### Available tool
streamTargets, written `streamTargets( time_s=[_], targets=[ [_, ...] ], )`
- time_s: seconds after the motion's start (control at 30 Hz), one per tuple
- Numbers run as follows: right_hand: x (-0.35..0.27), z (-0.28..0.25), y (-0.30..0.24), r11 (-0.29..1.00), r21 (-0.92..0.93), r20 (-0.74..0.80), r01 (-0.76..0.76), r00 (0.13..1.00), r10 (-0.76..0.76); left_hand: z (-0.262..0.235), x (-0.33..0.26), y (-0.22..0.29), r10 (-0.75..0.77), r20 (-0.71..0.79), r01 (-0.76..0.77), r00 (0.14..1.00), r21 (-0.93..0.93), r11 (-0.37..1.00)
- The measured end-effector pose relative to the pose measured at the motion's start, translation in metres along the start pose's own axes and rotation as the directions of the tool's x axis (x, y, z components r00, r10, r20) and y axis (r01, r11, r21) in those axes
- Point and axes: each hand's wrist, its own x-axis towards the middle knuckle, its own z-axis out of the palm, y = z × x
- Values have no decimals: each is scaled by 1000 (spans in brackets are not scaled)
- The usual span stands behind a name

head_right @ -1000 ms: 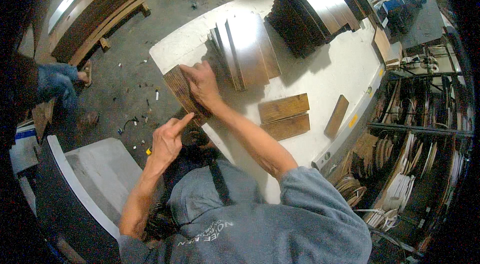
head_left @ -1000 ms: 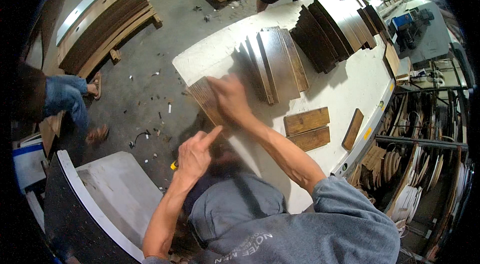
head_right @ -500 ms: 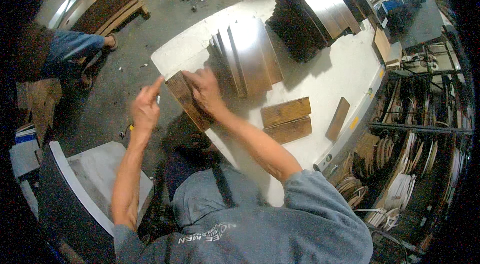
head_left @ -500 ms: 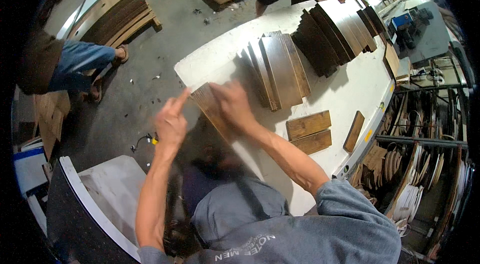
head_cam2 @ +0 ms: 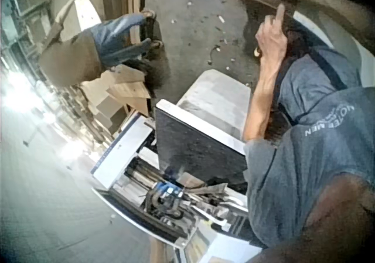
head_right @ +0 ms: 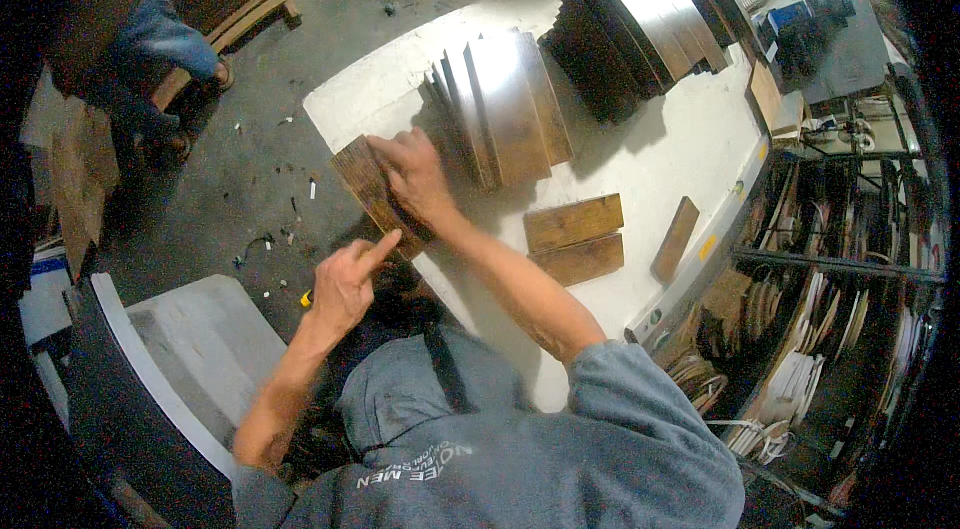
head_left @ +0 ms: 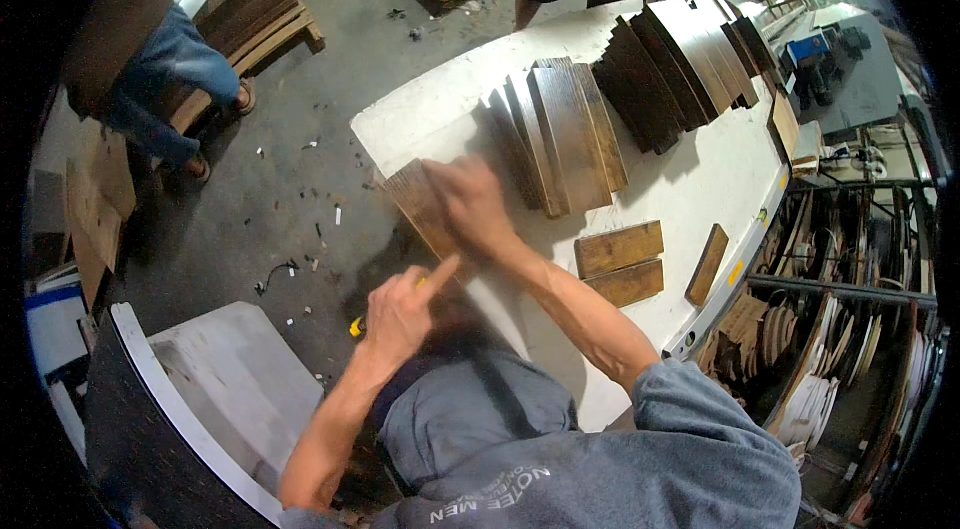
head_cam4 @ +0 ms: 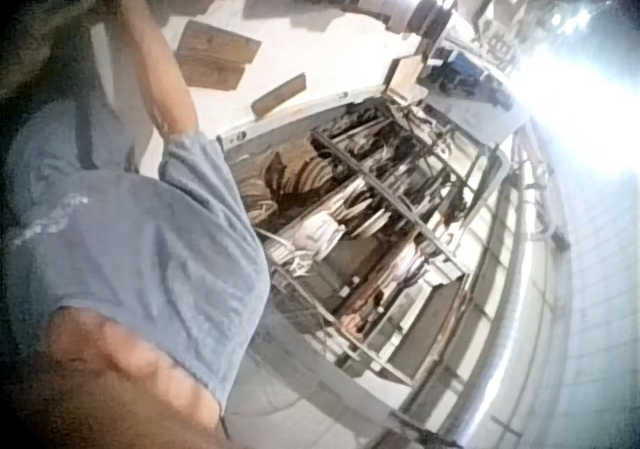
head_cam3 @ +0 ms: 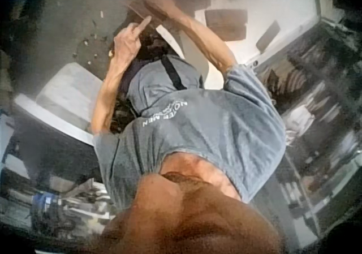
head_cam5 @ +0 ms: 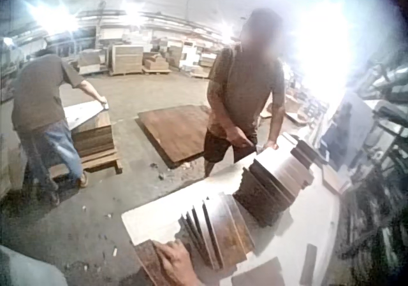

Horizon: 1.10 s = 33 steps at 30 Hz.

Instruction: The person scrapes the edges of wooden blocks with a hand tool. They handle the blocks individually, flipping them to clean different sides, and then stack them on a workbench.

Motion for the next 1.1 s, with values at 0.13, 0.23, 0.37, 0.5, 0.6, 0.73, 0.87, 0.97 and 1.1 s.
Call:
streamTargets(
  time_s=[0.13, 0.23, 0.37, 0.5, 0.6, 0.73, 0.87, 0.97, 1.1],
  targets=[
    [3, 1, -5, 999, -7, 1, 37, 999, -37, -18, 40, -62, -48, -219, 38, 975, -47, 998],
    [4, 1, -11, 1000, -19, 33, 13, 999, -12, -53, 66, -95, -272, -243, 263, 931, -72, 962],
    [-1, 2, 2, 998, -45, 16, 45, 999, -44, -59, 72, -77, -244, -315, 244, 917, -39, 969],
    [0, 2, -1, 1000, 12, 19, 10, 1000, -11, -31, 55, -62, -127, -246, 158, 961, 113, 981],
    [1, 6, -1, 1000, 16, -9, 4, 1000, -4, -9, 28, -33, -5, -66, 23, 998, 281, 959],
    [2, 4, -1, 1000, 5, -26, 20, 999, -20, 18, -10, 11, 89, 23, -92, 996, 287, 954],
    [4, 2, -2, 1000, -21, 2, 2, 1000, -2, 28, -30, 32, 83, 17, -83, 996, -1, 997],
    [1, 5, -3, 1000, -18, -21, 4, 1000, -4, 25, -22, 30, 24, -33, -27, 999, -100, 995],
    [1, 5, -4, 1000, -18, 0, -10, 1000, 10, 15, -7, 15, -31, 41, 36, 999, -123, 992]
  ],
)
